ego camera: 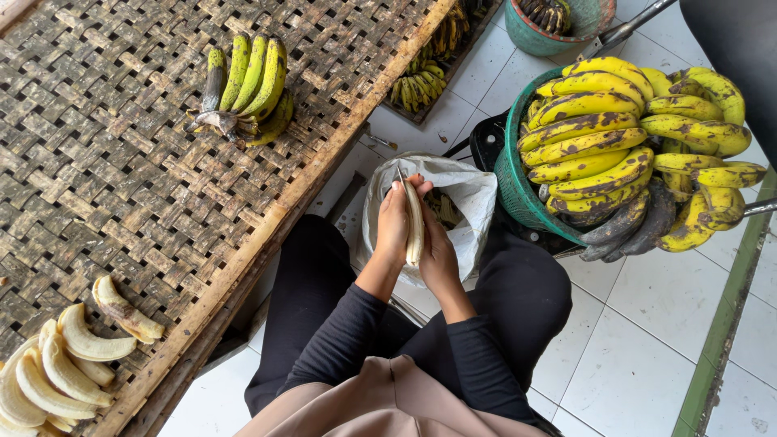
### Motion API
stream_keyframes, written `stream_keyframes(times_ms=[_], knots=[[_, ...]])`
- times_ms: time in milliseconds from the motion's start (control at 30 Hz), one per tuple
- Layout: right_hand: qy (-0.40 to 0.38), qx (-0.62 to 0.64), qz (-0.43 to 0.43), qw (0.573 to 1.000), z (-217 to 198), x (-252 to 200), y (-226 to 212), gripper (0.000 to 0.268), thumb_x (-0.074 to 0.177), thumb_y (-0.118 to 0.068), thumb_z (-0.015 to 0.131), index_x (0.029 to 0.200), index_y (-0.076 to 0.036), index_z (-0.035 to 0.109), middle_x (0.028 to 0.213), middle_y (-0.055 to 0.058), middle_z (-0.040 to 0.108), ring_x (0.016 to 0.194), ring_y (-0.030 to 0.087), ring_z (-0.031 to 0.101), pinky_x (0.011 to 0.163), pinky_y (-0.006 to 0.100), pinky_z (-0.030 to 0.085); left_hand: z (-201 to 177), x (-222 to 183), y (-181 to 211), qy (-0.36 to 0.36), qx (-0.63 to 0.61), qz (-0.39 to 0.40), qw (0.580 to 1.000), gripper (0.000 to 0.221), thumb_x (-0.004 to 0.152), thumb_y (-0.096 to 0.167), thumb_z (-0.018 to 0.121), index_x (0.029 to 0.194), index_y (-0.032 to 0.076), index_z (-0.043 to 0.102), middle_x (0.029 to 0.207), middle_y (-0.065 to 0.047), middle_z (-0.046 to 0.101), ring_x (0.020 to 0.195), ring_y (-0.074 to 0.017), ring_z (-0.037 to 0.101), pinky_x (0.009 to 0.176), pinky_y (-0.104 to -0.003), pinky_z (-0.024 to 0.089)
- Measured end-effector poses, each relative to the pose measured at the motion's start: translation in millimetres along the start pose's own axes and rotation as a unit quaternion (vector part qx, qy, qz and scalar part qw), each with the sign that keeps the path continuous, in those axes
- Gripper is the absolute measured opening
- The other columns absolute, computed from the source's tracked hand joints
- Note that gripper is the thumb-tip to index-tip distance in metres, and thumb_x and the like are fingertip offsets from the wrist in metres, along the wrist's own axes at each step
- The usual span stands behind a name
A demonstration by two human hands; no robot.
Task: The person peels bananas by hand and using a knife, placing the peeled fruit on a woven surface and the skins into a white bag.
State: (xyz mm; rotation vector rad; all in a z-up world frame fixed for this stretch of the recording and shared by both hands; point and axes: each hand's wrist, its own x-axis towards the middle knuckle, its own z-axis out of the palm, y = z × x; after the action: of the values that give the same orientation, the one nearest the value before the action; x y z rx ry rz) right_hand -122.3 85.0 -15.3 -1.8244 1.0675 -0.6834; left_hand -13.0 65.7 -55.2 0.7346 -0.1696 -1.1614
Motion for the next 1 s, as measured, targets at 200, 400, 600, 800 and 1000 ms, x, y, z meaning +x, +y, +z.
stream_keyframes(times_ms=[200,400,600,800,1000], knots=[[0.034,-0.188,0.049,0.980,-4,-4,-4,0.058,0.101,-0.025,0.054,0.158,-0.023,0.041,0.116,0.012,0.062,0.103,0.032,0.068,0.082,0.042,0.055,-18,7,-9,-0.151,-0.224,-0.068,0.960,0.058,0.112,0.044,0.031,0.145,-0.001,0.048,0.146,-0.018,0.057,0.140,-0.0280,0.050,0.120,-0.038,0.039],[0.134,-0.437,-0.081,0.886,-5,-4,4,0.060,0.098,-0.022,0.066,0.154,-0.018,0.046,0.112,0.009,0.064,0.095,0.030,0.067,0.079,0.042,0.053,-45,8,-28,-0.258,-0.363,-0.093,0.891,0.063,0.112,0.049,0.032,0.154,0.004,0.038,0.161,-0.014,0.040,0.149,-0.0296,0.039,0.120,-0.050,0.039],[0.210,-0.360,-0.072,0.906,-14,-3,9,0.060,0.095,-0.012,0.070,0.151,-0.011,0.048,0.119,0.015,0.064,0.109,0.036,0.062,0.091,0.047,0.047,-93,36,-63,-0.148,-0.414,-0.169,0.882,0.056,0.110,0.046,0.046,0.149,0.005,0.047,0.140,-0.009,0.058,0.127,-0.0258,0.059,0.103,-0.044,0.055],[0.211,-0.182,-0.139,0.950,-43,-6,25,0.067,0.094,0.005,0.069,0.154,0.002,0.039,0.145,0.029,0.053,0.132,0.043,0.053,0.112,0.048,0.040,-148,33,20,-0.024,-0.147,-0.084,0.985,0.034,0.109,0.039,0.059,0.134,0.016,0.057,0.103,0.001,0.065,0.080,-0.0125,0.062,0.058,-0.025,0.051],[0.160,-0.083,-0.042,0.983,-53,-10,41,0.066,0.104,0.005,0.063,0.162,-0.001,0.033,0.128,0.019,0.060,0.110,0.030,0.063,0.099,0.039,0.049,-200,-97,219,0.287,0.432,0.177,0.836,0.034,0.107,0.029,0.049,0.137,0.018,0.059,0.096,-0.003,0.068,0.064,-0.0101,0.052,0.051,-0.026,0.045]])
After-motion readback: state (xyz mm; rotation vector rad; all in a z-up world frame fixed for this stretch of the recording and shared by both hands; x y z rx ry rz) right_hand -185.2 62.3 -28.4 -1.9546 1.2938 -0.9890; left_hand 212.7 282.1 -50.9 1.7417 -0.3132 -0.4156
